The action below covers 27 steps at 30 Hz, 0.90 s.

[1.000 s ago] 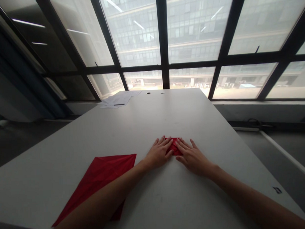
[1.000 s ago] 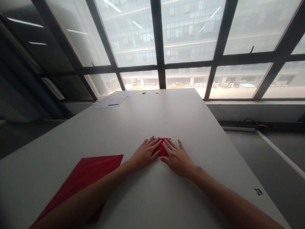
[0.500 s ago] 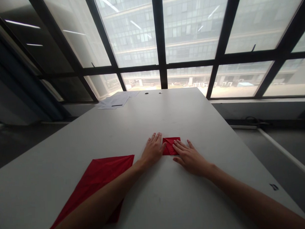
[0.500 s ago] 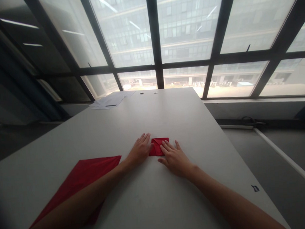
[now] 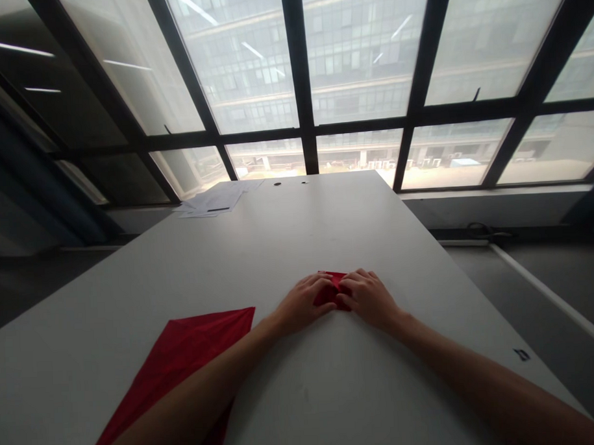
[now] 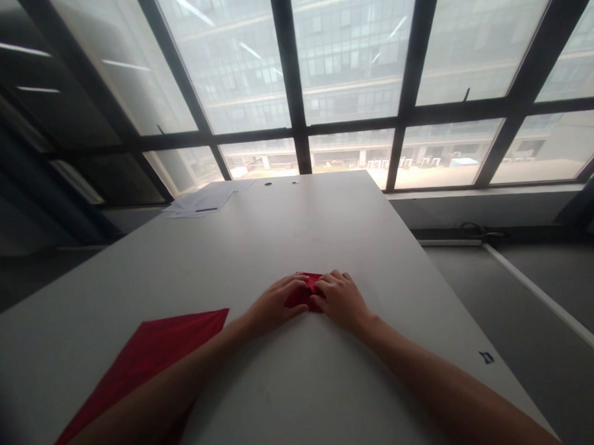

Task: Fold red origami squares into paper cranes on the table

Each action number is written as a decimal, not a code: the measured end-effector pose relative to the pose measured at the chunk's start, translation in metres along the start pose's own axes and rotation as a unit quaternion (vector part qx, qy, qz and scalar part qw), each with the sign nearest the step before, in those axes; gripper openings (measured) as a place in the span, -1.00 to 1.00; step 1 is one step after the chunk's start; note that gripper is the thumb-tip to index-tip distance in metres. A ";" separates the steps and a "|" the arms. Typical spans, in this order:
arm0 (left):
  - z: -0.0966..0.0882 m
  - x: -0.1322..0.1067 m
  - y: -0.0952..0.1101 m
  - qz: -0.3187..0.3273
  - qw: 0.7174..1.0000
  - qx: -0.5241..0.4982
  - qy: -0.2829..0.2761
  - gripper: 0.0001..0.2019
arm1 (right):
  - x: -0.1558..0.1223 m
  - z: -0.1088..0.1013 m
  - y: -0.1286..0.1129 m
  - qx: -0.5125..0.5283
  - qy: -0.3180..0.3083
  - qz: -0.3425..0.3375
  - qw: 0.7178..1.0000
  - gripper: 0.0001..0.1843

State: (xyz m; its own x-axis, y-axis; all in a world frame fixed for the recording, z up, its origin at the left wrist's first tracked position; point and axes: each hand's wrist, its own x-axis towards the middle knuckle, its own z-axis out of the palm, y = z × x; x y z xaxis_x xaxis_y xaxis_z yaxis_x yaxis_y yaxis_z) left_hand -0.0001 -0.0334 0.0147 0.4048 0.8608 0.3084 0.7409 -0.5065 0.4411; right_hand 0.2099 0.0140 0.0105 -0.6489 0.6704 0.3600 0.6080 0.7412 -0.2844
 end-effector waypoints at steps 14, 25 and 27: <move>-0.001 0.000 0.002 -0.039 0.998 -0.033 0.035 -0.77 | 0.003 0.002 0.018 0.063 0.089 0.089 0.990 -0.72; 0.004 0.000 -0.003 -0.029 0.998 -0.053 0.013 -0.70 | 0.005 0.010 0.019 0.052 0.071 0.054 0.995 -0.58; 0.005 0.000 -0.005 -0.032 0.998 -0.047 0.028 -0.71 | 0.005 0.011 0.023 0.053 0.071 0.073 0.993 -0.56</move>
State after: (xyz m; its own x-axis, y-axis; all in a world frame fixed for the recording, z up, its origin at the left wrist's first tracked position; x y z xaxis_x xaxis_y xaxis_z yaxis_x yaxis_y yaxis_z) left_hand -0.0012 -0.0306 0.0087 0.3262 0.8883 0.3233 0.7095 -0.4561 0.5372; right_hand 0.2155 0.0350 -0.0042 -0.4810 0.7654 0.4276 0.6345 0.6405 -0.4327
